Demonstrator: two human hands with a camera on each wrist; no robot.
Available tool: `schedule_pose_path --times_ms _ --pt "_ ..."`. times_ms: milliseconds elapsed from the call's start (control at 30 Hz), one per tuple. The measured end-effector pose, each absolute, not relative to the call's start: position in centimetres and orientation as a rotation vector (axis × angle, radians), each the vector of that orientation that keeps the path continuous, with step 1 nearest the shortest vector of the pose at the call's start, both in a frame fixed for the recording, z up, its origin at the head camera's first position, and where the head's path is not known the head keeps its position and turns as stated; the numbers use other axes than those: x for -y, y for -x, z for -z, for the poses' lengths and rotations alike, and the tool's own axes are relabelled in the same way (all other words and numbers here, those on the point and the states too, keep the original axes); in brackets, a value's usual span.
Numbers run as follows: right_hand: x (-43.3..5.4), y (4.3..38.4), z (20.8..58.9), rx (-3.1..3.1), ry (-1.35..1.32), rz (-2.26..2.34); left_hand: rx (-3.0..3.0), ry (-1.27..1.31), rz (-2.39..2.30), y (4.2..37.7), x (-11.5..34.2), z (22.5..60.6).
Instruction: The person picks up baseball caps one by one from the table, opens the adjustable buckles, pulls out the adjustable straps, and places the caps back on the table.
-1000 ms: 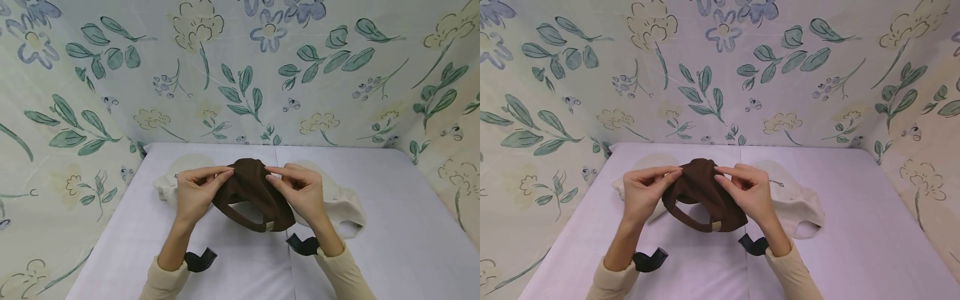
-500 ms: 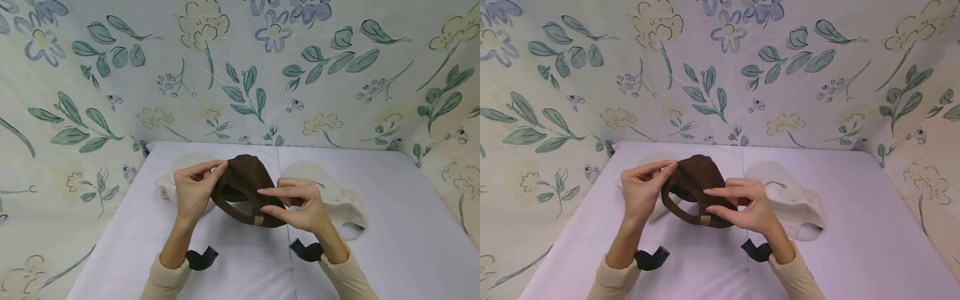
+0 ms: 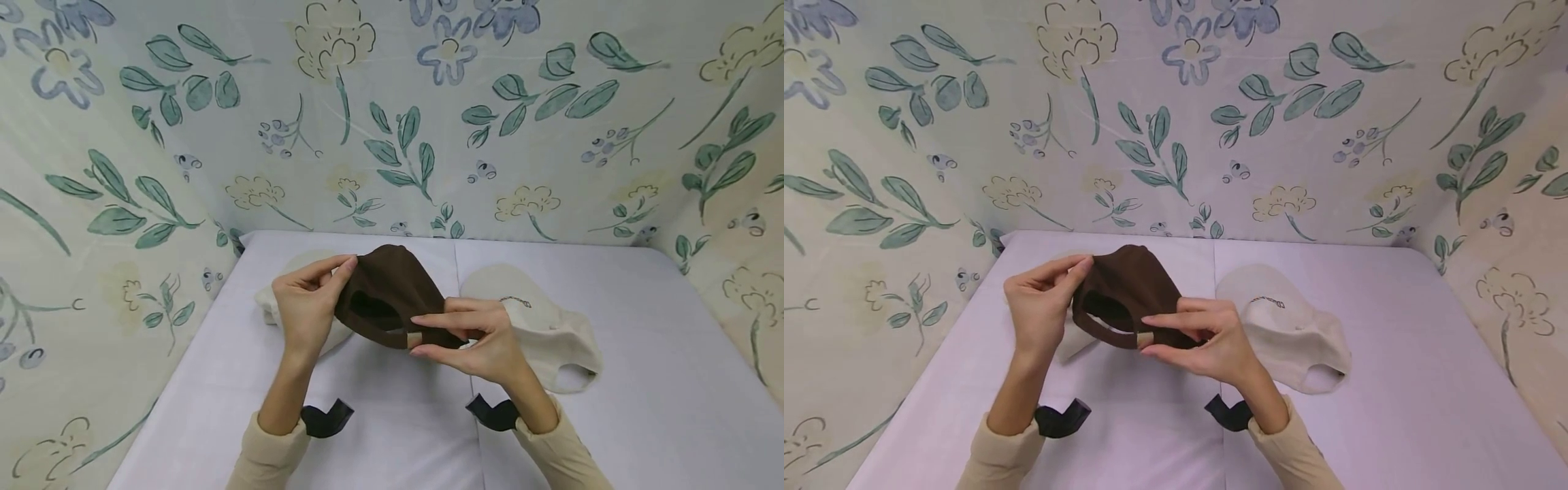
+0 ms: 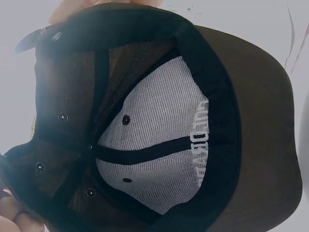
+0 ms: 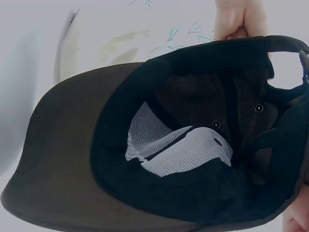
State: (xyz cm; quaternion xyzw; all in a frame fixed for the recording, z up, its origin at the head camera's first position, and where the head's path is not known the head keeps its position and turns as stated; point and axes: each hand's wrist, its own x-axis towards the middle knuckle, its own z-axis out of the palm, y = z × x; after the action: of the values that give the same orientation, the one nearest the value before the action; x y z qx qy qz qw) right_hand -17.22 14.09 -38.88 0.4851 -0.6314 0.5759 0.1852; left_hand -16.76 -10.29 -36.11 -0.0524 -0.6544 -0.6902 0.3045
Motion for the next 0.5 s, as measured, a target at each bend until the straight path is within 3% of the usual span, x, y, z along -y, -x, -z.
schedule_pose_path --times_ms 500 --pt "-13.44 17.22 39.35 1.710 -1.397 -1.493 1.650 0.082 1.877 16.44 10.34 36.24"
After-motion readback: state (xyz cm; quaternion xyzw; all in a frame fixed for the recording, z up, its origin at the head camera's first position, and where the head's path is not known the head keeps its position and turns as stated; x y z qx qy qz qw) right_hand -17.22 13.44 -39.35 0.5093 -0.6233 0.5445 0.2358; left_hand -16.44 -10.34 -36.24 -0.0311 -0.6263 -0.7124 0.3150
